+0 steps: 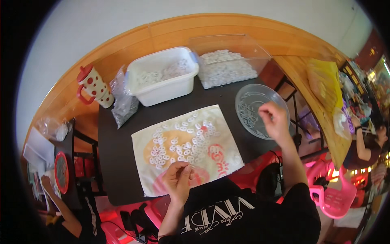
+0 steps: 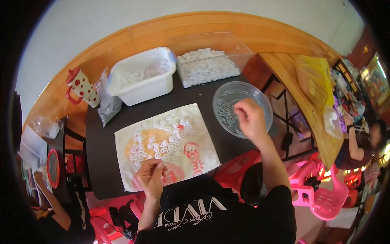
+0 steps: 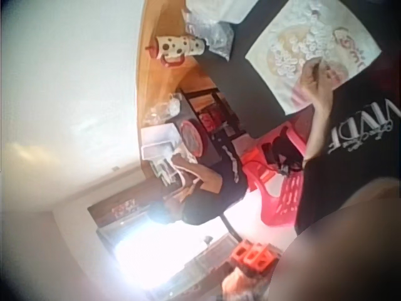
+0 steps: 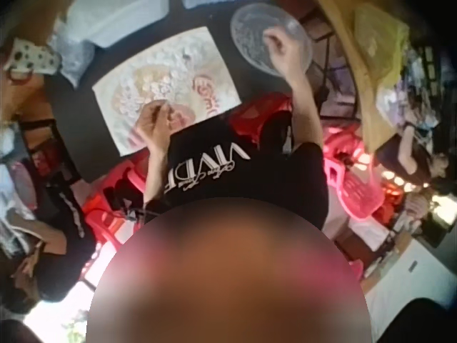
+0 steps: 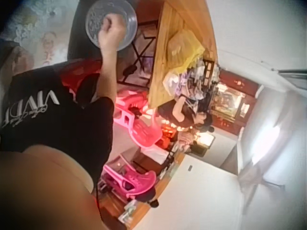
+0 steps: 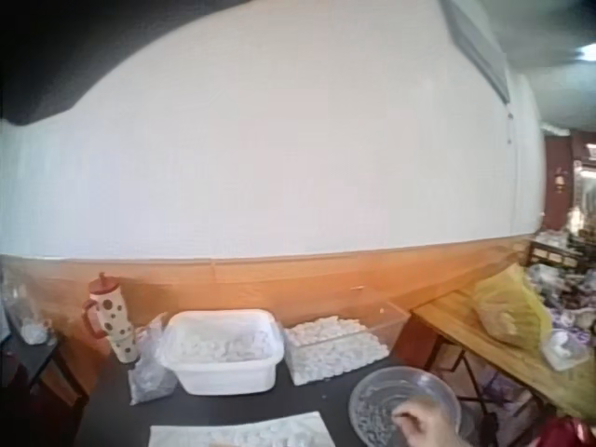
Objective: Sorting small white plastic ring-shaped components from containers on a workstation table.
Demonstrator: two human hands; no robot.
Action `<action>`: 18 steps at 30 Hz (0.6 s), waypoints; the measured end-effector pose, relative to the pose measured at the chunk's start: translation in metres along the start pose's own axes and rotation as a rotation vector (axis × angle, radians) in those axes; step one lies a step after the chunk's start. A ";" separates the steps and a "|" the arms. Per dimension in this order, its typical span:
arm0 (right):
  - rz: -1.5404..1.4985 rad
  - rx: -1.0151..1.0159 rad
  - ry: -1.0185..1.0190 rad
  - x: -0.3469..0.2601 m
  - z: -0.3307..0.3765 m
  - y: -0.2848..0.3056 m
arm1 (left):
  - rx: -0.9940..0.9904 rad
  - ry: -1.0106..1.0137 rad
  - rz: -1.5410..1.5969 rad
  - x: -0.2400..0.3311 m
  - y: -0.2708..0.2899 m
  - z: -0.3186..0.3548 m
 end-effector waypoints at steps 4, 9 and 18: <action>0.309 -0.160 -0.158 0.051 0.006 0.056 | 0.013 -0.041 0.029 -0.003 -0.010 -0.005; 0.337 -0.353 -0.186 0.061 0.025 0.049 | -0.024 -0.084 0.009 -0.003 -0.023 -0.005; 0.275 -0.689 -0.124 0.034 0.026 0.003 | 0.029 -0.077 -0.072 -0.014 -0.024 -0.006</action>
Point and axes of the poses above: each hand's wrist, its own z-axis away from the middle knuckle, its own y-axis out of the back of the hand, x = y × z, the point moved 6 cm from there along -z, towards the middle knuckle, and after that the axes turned 15 degrees about -z, right-handed, at the moved point
